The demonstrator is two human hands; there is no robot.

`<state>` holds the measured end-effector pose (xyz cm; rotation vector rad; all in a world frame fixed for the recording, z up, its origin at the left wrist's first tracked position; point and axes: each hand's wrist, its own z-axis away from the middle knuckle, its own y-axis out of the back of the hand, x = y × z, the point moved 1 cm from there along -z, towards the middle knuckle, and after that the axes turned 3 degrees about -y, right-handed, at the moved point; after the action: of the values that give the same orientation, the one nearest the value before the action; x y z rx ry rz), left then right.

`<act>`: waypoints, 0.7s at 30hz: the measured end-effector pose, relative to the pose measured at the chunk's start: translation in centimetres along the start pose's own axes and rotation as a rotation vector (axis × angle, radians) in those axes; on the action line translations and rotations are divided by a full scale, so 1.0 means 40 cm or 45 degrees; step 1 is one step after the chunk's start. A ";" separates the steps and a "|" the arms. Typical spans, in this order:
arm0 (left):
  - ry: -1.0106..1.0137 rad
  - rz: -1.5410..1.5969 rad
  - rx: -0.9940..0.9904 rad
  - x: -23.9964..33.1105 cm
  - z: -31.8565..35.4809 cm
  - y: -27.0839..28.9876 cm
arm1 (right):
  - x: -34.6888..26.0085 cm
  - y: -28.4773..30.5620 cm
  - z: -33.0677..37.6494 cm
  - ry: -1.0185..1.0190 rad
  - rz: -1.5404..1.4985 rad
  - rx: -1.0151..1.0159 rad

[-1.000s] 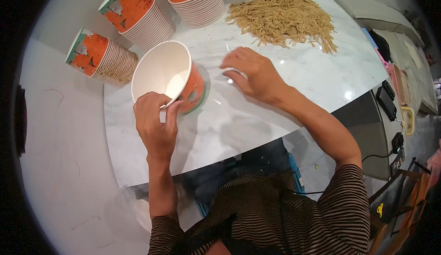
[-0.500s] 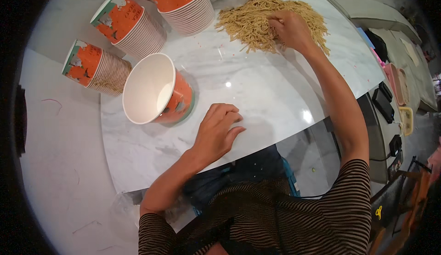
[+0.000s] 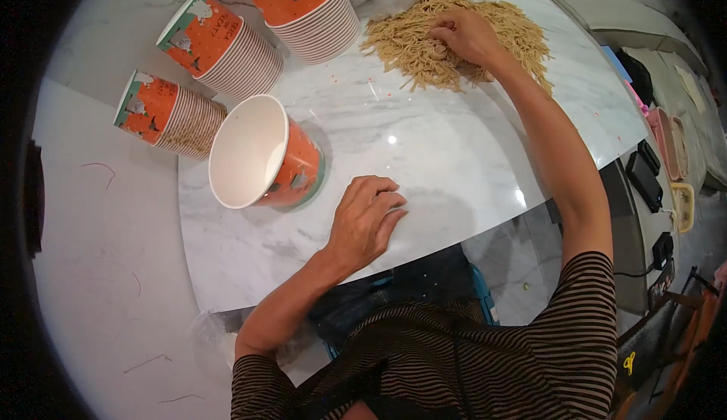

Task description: Secure paper cups with rubber bands in a cross-wise pattern for packaging.

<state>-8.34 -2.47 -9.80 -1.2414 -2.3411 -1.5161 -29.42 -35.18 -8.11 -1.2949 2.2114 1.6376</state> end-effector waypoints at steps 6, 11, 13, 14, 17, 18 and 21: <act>0.245 0.300 -0.016 -0.003 -0.043 0.000 | -0.013 0.024 0.068 0.009 -0.385 0.037; 0.568 0.725 -0.019 -0.008 -0.195 -0.050 | -0.043 0.046 0.146 -0.120 -0.620 -0.148; 0.722 1.021 -0.017 -0.037 -0.252 -0.079 | -0.068 0.057 0.154 -0.133 -0.659 -0.165; 0.724 1.020 -0.009 -0.053 -0.277 -0.089 | -0.081 0.058 0.157 -0.149 -0.701 -0.179; 1.033 1.465 0.113 -0.093 -0.334 -0.126 | -0.094 0.053 0.167 0.009 -0.788 -0.223; 1.033 1.465 0.113 -0.106 -0.347 -0.131 | -0.101 0.044 0.165 0.040 -0.841 -0.275; 1.130 1.628 0.217 -0.139 -0.380 -0.142 | -0.114 0.045 0.169 0.296 -0.598 -0.349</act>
<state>-13.51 -18.78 -8.87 -1.1957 -0.7473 -0.9745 -30.34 -26.93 -7.19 -1.9811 1.6297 1.7007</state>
